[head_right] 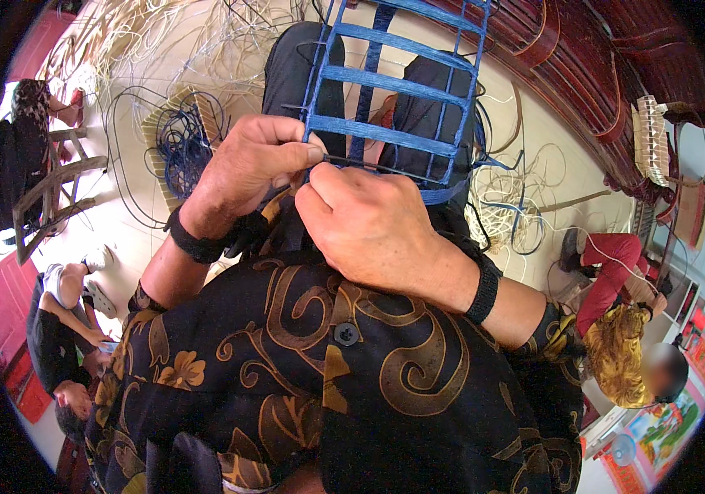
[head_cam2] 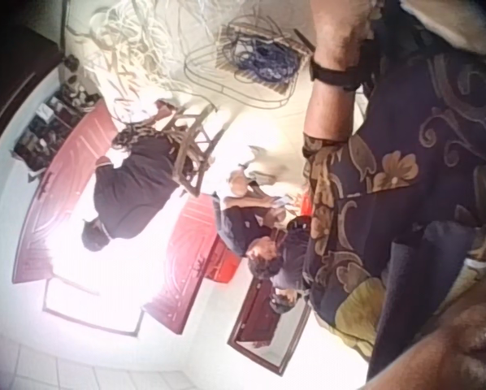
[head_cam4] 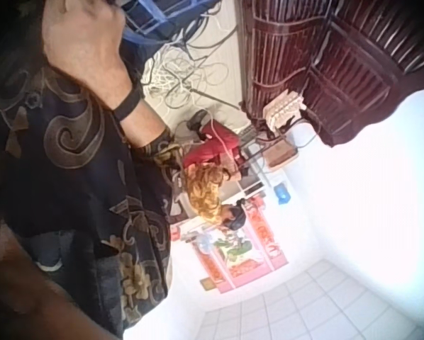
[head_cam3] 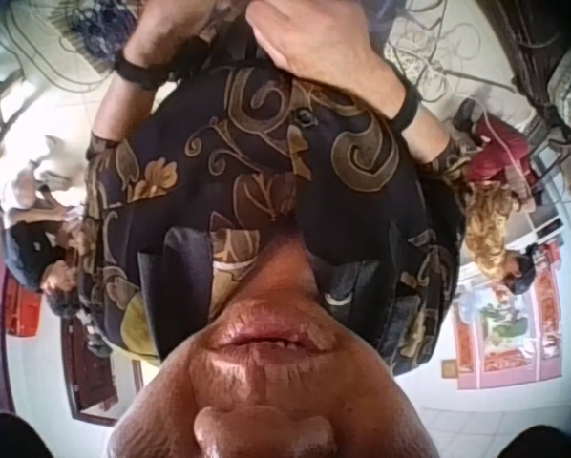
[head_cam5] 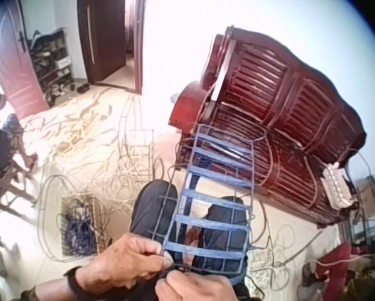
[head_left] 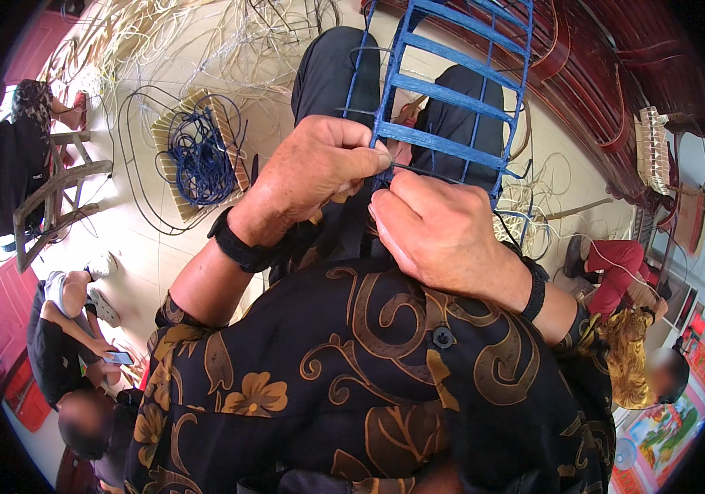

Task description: The person weaves blue plastic straps around a blue wire frame, pulling the straps tight and tucking the ends through the frame structure by hand.

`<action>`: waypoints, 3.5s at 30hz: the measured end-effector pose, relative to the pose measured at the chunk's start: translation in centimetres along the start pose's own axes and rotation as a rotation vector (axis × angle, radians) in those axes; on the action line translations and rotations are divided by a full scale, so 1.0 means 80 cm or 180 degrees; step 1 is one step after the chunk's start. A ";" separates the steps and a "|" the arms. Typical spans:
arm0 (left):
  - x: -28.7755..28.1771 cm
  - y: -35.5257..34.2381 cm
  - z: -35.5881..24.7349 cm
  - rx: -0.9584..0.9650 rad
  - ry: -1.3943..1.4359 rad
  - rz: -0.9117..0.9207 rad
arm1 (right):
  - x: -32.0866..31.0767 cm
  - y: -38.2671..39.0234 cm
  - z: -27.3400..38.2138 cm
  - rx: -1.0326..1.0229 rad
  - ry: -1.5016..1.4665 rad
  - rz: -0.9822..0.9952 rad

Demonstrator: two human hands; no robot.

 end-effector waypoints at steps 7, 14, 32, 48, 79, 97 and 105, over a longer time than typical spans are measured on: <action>0.000 -0.001 -0.006 -0.0073 0.0294 0.0103 | -0.017 -0.014 -0.019 0.0011 -0.0272 -0.0195; 0.005 -0.005 -0.008 -0.0139 0.0790 0.0128 | -0.040 -0.032 -0.023 0.0234 -0.0022 0.0252; -0.004 -0.008 -0.013 -0.0152 0.0657 0.0215 | -0.029 -0.013 -0.034 0.0611 -0.0818 0.0709; -0.008 0.001 -0.012 -0.0063 0.1320 0.0128 | -0.020 -0.011 -0.035 0.0382 -0.0087 0.0406; -0.019 0.002 -0.014 -0.0105 0.0701 0.0514 | 0.009 -0.020 -0.044 0.0196 -0.0476 -0.0665; -0.021 0.002 -0.008 -0.0088 0.0590 0.0446 | -0.001 -0.019 -0.045 0.0402 -0.0700 -0.0513; -0.028 -0.001 -0.005 -0.0096 0.0961 0.0754 | -0.015 -0.017 -0.036 0.0221 -0.0465 -0.0023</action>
Point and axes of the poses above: each hand's wrist, its own y-axis away from the middle knuckle, its own x-axis out of the palm, z = x × y, the point moved 1 cm from there along -y, towards the middle knuckle
